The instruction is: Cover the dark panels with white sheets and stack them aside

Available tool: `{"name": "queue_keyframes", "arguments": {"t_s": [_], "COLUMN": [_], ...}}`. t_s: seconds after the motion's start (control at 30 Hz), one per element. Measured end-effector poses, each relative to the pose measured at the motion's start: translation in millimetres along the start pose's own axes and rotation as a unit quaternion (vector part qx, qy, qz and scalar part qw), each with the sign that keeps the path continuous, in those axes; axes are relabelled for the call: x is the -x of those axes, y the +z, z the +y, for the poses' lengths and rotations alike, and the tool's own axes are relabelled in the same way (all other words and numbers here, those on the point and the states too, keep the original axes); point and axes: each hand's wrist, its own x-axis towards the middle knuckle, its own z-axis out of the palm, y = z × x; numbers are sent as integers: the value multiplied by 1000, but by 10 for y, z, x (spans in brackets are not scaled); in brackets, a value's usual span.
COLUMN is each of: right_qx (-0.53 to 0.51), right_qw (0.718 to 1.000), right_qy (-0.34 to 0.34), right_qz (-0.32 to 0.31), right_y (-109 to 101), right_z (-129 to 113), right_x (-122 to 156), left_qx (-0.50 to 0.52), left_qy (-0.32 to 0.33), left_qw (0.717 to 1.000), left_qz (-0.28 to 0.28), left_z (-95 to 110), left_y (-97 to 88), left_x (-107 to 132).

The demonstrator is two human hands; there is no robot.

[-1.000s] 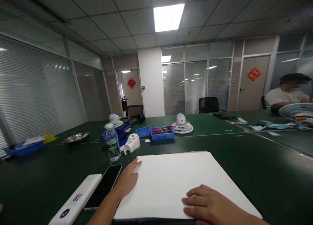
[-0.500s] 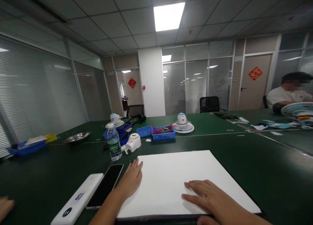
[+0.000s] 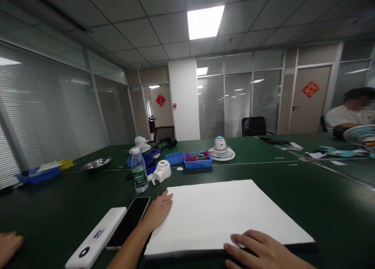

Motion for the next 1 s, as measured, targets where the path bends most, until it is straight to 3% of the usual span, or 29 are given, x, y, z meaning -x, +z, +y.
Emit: {"name": "queue_keyframes", "arguments": {"t_s": [0.13,0.33,0.63,1.0], "right_qx": [39,51,51,42], "right_qw": [998,998,993,986], "right_qy": [-39,-44,81,140], "right_qz": [-22,0,66,84], "right_y": [57,99,160,421], "right_z": [101,219,354,414], "right_x": [215,537,802,1035], "left_qx": [63,102,85,40], "left_qy": [-3,33,88,130], "left_qw": [998,994,992,990], "left_qz": [5,17,21,36], "left_z": [-11,-32,87,229], "left_y": [-83,-129,-102,-161], "left_x": [-42,1,142,207]}}
